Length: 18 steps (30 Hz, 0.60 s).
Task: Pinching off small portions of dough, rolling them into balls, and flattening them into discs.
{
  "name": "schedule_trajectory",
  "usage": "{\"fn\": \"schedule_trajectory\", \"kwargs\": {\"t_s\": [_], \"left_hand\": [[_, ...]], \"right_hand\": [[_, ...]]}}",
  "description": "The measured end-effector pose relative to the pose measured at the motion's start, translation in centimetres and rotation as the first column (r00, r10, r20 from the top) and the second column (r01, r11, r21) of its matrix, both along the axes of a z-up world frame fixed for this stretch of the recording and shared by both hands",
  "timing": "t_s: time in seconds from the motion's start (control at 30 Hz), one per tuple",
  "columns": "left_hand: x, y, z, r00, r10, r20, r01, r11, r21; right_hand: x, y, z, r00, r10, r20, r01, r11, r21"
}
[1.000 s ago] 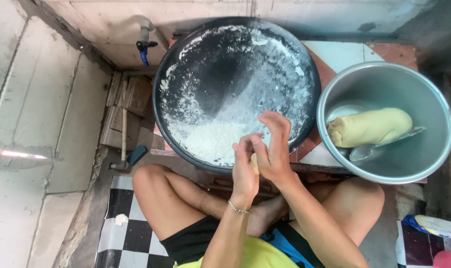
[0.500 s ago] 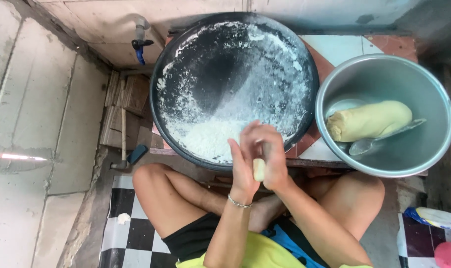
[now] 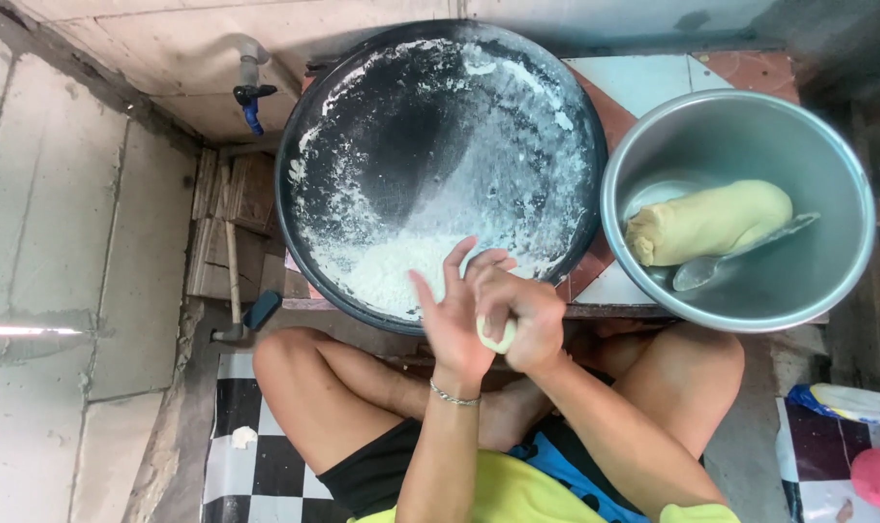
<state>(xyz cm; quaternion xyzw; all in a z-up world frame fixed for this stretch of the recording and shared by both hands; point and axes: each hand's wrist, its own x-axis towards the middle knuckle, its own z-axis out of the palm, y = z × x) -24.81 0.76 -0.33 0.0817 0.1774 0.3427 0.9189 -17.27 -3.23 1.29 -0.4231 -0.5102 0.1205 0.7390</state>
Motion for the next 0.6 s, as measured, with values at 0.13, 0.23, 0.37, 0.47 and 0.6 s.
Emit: {"fn": "schedule_trajectory", "kwargs": {"t_s": [0.13, 0.23, 0.37, 0.47, 0.6], "left_hand": [[0.1, -1.1, -1.8, 0.971, -0.033, -0.238, 0.067, 0.989, 0.133], [0.1, -0.9, 0.0, 0.908, 0.132, -0.398, 0.124, 0.823, 0.555], [-0.6, -0.6, -0.7, 0.921, 0.136, -0.364, -0.043, 0.967, 0.252], [-0.1, -0.3, -0.4, 0.953, 0.165, -0.253, -0.145, 0.985, 0.094], [-0.1, 0.1, -3.9, 0.980, -0.002, 0.199, 0.020, 0.996, -0.091]], "right_hand": [[0.9, 0.9, -1.6, 0.983, 0.172, 0.064, -0.174, 0.984, 0.036], [1.9, 0.6, -1.6, 0.889, -0.117, 0.442, 0.215, 0.960, -0.180], [0.7, 1.0, 0.7, 0.803, -0.318, 0.504, 0.339, 0.939, 0.052], [0.1, 0.9, -1.0, 0.879, -0.247, 0.407, 0.190, 0.966, 0.176], [0.3, -0.2, -2.4, 0.998, 0.010, 0.064, -0.016, 0.996, 0.087]]}}
